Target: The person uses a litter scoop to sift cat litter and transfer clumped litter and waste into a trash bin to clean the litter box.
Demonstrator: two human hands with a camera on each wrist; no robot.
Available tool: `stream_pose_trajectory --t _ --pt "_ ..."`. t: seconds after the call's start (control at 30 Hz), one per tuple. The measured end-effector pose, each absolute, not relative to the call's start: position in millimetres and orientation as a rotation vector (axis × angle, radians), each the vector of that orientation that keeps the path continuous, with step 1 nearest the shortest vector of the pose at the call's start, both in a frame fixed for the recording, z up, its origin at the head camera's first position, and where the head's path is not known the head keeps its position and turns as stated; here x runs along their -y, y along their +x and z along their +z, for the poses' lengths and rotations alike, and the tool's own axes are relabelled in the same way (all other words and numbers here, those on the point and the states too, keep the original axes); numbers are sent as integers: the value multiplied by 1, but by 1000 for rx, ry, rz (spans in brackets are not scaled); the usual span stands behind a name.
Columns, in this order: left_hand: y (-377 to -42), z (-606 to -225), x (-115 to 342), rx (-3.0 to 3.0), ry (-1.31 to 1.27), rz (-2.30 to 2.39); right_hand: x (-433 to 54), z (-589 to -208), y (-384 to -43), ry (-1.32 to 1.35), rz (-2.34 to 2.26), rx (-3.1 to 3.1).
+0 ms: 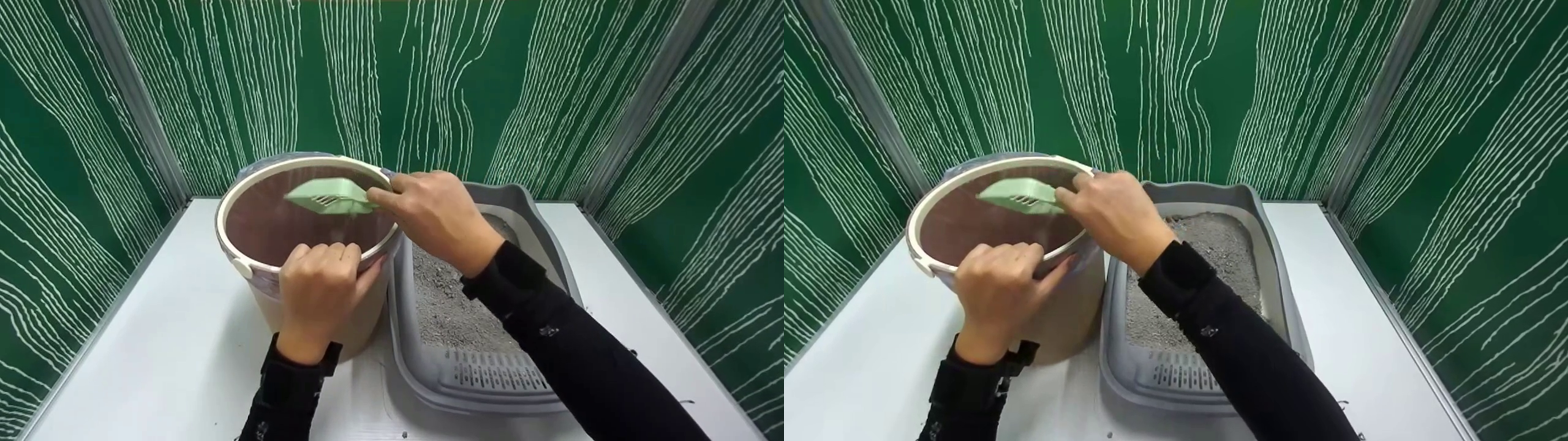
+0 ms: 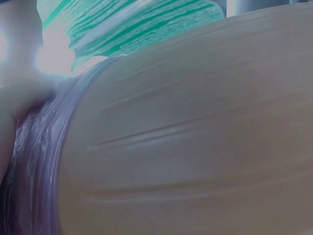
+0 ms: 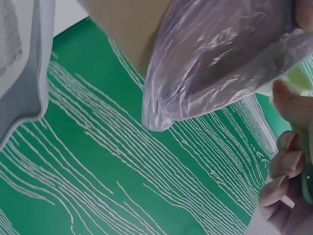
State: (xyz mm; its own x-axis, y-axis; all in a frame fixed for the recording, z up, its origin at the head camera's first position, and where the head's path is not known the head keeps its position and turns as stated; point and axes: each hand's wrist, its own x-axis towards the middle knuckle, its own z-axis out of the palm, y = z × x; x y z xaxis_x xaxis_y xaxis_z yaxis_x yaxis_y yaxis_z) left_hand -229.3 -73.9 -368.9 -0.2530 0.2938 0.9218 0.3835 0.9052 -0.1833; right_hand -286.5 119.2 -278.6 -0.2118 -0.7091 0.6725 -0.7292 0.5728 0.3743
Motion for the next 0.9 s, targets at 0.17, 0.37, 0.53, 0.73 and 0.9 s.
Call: stream_pose_trajectory --t 0.17,0.37,0.53,0.73,0.9 --pt "-229 -369 74 1861 -499 -81 -121 -279 -287 1188 -12 1941" --pt "-228 -368 75 1864 -505 -91 -129 -274 -289 1192 111 1926" --pt "-228 -369 76 1864 -509 -105 -143 -267 -292 1115 309 1936" --pt "-228 -370 75 1858 -506 -105 -179 -264 -300 810 465 2071" --pt "-231 -370 75 1843 -513 -104 -218 -276 -311 506 613 2315"
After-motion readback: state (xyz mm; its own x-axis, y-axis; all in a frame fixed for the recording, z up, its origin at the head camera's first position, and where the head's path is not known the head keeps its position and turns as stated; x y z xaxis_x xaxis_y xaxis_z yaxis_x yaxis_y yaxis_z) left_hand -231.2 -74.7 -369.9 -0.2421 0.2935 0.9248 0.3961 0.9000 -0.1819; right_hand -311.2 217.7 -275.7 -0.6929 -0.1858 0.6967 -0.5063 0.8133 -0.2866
